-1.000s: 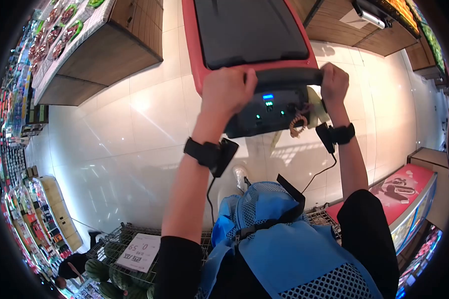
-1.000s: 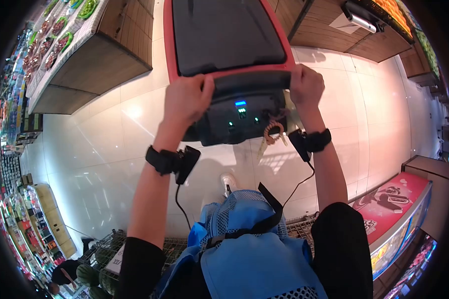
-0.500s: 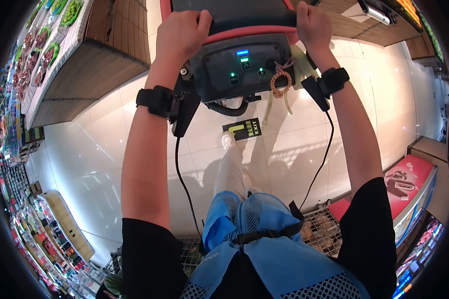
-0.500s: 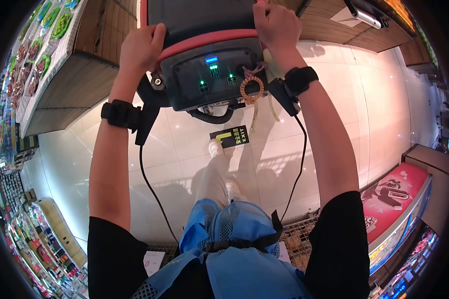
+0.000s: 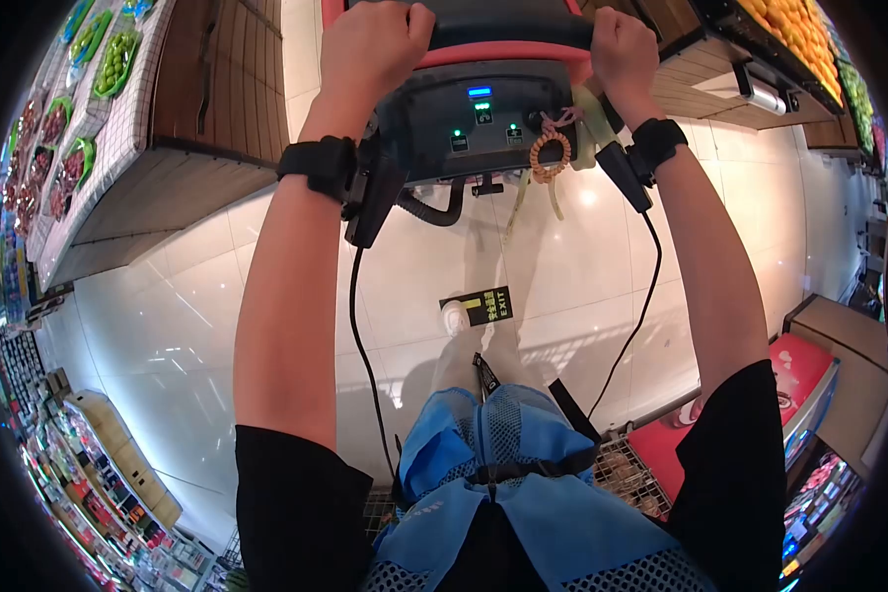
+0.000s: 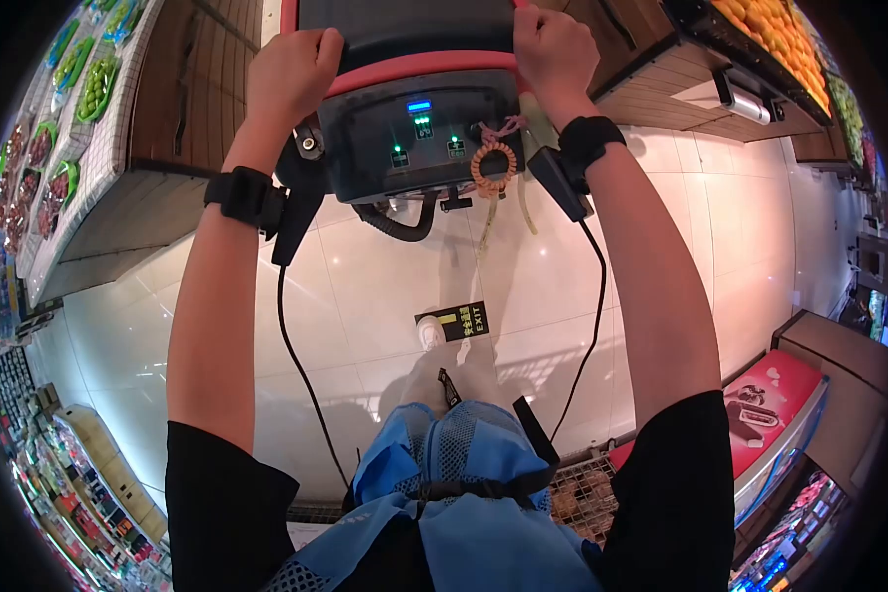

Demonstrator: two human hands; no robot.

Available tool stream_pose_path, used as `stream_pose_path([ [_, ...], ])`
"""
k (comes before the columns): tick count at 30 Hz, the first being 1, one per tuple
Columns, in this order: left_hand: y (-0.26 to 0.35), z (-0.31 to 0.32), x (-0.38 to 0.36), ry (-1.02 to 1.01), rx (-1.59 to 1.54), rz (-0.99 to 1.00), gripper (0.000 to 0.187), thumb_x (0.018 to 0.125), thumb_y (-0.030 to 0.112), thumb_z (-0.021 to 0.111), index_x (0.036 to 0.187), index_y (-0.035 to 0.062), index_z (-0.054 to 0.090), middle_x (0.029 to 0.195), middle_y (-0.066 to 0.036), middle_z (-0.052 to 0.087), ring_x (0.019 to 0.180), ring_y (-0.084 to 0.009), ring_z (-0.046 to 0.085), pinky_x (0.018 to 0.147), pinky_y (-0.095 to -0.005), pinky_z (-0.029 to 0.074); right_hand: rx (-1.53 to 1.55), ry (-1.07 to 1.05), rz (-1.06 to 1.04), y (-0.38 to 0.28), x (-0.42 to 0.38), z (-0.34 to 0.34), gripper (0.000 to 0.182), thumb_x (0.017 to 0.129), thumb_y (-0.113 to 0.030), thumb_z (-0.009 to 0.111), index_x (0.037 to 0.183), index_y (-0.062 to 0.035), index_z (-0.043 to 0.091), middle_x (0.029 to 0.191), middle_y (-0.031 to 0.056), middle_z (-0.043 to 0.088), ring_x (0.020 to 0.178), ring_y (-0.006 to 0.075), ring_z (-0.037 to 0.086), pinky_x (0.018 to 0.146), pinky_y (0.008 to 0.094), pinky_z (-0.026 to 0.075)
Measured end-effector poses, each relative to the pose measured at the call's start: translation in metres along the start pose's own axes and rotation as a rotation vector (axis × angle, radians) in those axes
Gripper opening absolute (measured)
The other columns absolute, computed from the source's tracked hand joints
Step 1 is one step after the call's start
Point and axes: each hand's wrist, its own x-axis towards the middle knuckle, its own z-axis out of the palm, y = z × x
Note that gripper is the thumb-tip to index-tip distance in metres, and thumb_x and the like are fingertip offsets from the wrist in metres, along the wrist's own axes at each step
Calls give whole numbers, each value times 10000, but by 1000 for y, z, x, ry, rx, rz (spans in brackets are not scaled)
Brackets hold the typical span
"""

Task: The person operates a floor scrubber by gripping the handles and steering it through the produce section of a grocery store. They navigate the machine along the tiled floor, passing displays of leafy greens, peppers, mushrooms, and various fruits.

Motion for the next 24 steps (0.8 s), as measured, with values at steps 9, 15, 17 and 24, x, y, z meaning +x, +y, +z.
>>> stream_pose_path([
  [9, -44, 22, 123, 30, 96, -126, 446, 826, 332, 301, 686, 45, 612, 640, -188, 585, 646, -370, 576, 606, -441, 469, 39, 80, 13, -12, 99, 73, 421, 811, -282, 390, 601, 38, 565, 607, 240, 524, 606, 407, 550, 552, 457, 424],
  [15, -83, 46, 205, 118, 132, -120, 457, 818, 330, 317, 657, 20, 612, 571, -202, 559, 618, -377, 575, 607, -434, 474, 32, 23, 24, -6, 171, 126, 424, 795, -313, 411, 614, 24, 595, 611, 245, 539, 609, 408, 561, 562, 463, 441],
  [17, -92, 54, 232, 187, 193, -58, 456, 818, 328, 325, 649, 16, 610, 557, -203, 552, 606, -378, 573, 606, -430, 474, 85, 38, 12, -3, 195, 143, 419, 788, -317, 425, 613, 16, 609, 609, 240, 550, 597, 403, 566, 555, 468, 449],
  [24, -120, 69, 328, 105, 118, -120, 370, 808, 285, 386, 671, 45, 632, 630, -194, 578, 616, -375, 566, 590, -437, 471, 7, 13, 43, 13, 281, 210, 432, 774, -337, 442, 567, -1, 618, 569, 218, 554, 578, 390, 570, 542, 462, 452],
])
